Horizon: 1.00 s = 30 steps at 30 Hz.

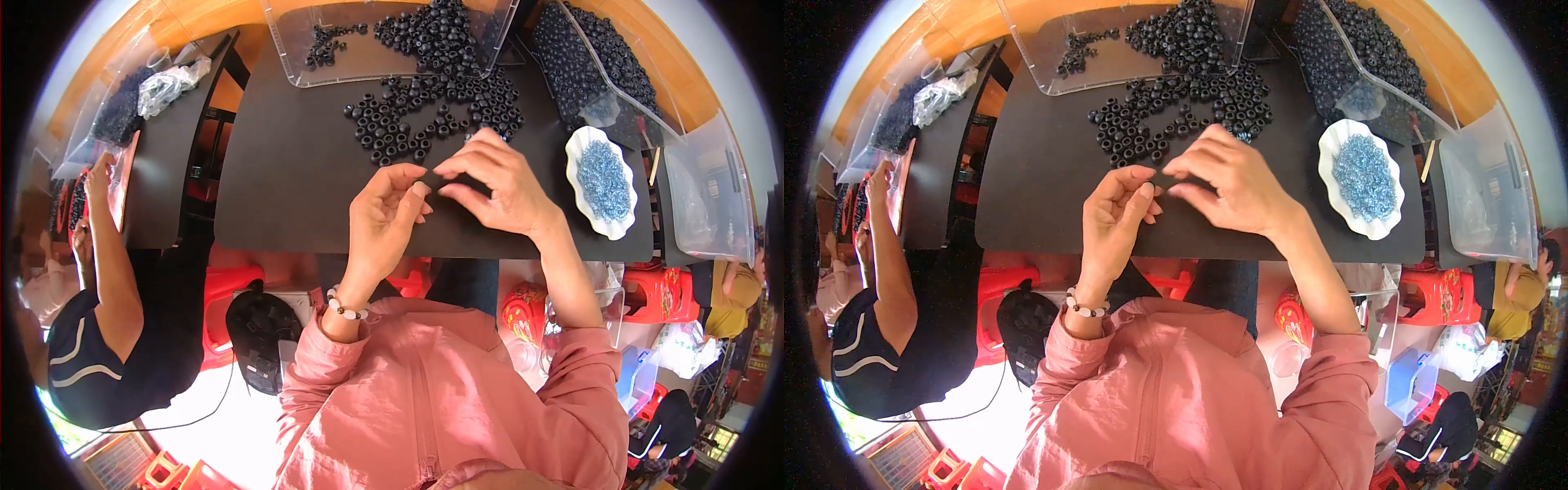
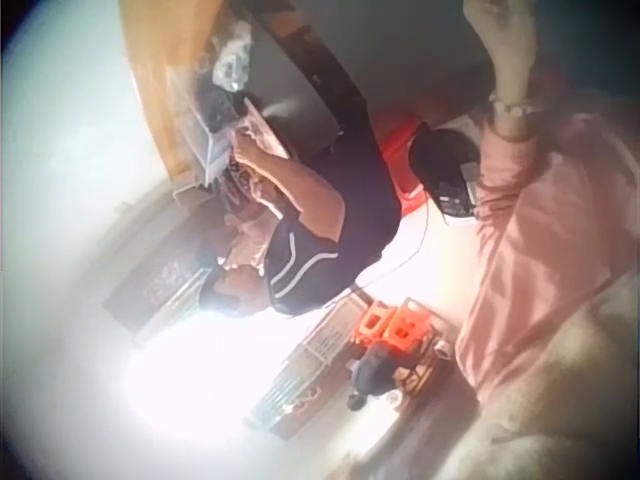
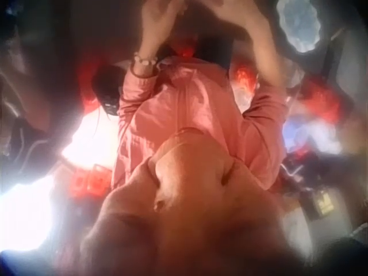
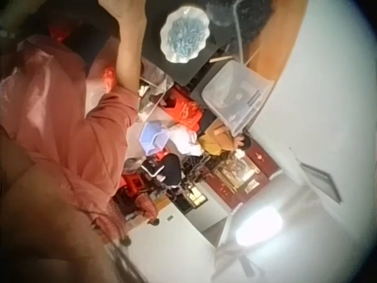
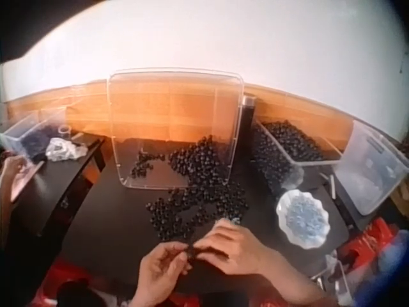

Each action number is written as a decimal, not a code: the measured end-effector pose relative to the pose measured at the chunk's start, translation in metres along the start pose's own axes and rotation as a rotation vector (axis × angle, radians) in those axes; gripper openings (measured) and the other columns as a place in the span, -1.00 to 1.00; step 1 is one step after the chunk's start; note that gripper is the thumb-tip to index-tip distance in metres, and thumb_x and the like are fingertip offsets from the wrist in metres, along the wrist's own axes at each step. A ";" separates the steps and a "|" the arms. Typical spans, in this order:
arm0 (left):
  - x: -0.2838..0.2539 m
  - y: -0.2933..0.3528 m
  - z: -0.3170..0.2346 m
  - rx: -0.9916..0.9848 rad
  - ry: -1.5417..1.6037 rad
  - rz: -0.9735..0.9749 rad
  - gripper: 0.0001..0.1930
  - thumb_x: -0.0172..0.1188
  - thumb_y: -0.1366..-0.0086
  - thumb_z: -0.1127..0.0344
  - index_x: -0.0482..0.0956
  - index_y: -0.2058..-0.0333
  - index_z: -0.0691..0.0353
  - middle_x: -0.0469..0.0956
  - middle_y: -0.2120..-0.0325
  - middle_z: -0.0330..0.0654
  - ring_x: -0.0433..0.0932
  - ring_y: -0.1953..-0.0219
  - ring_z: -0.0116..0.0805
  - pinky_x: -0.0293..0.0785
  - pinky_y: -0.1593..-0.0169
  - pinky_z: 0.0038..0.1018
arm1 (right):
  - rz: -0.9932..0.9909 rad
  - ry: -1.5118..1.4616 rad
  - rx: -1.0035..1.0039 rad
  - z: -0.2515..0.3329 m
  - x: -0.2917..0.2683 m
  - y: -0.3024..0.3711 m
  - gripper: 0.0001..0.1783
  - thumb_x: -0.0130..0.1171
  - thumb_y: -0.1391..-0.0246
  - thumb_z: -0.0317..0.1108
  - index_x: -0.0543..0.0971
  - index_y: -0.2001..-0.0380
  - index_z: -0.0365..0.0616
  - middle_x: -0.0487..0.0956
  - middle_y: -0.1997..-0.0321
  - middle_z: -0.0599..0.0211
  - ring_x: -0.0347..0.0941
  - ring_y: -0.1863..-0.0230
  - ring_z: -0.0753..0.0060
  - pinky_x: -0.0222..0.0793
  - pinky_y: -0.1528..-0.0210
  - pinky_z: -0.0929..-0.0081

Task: The person assembles small black plastic rings with blue spacers by hand at a work table.

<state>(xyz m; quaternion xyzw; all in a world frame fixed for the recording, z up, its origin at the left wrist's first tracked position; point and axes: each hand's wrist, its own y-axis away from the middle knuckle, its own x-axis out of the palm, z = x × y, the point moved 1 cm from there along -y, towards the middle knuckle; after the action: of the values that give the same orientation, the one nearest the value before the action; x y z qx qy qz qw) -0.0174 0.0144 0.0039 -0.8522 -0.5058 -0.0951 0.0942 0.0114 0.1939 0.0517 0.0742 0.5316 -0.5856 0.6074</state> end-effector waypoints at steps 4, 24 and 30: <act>0.000 0.001 -0.003 -0.001 -0.036 -0.032 -0.83 0.06 -0.27 0.48 0.53 0.18 0.31 0.50 0.42 -0.30 0.44 0.46 -0.62 0.36 0.38 -0.70 | -0.046 0.125 0.161 -0.013 -0.023 0.014 -0.83 0.30 0.19 -0.54 0.56 0.43 -0.17 0.54 0.44 0.32 0.41 0.35 0.28 0.33 0.28 0.44; 0.001 0.005 -0.002 -0.009 -0.107 0.010 -0.77 0.11 -0.29 0.38 0.52 0.11 0.33 0.57 0.35 -0.26 0.41 0.47 -0.66 0.32 0.41 -0.73 | 0.014 0.184 0.324 -0.029 -0.022 0.043 -0.91 0.25 0.08 -0.41 0.55 0.46 -0.12 0.53 0.43 0.34 0.37 0.28 0.23 0.33 0.24 0.37; 0.002 0.005 -0.002 0.012 -0.121 0.029 -0.76 0.12 -0.30 0.36 0.51 0.10 0.31 0.58 0.32 -0.23 0.42 0.47 -0.65 0.34 0.41 -0.72 | -0.032 -0.102 0.454 -0.027 -0.020 0.041 -0.88 0.17 -0.07 -0.35 0.54 0.42 -0.17 0.52 0.44 0.32 0.40 0.37 0.43 0.35 0.35 0.52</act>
<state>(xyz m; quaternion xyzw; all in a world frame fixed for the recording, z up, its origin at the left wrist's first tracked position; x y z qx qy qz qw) -0.0126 0.0133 0.0063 -0.8632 -0.4985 -0.0389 0.0698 0.0339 0.2378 0.0332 0.1705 0.3559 -0.7028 0.5919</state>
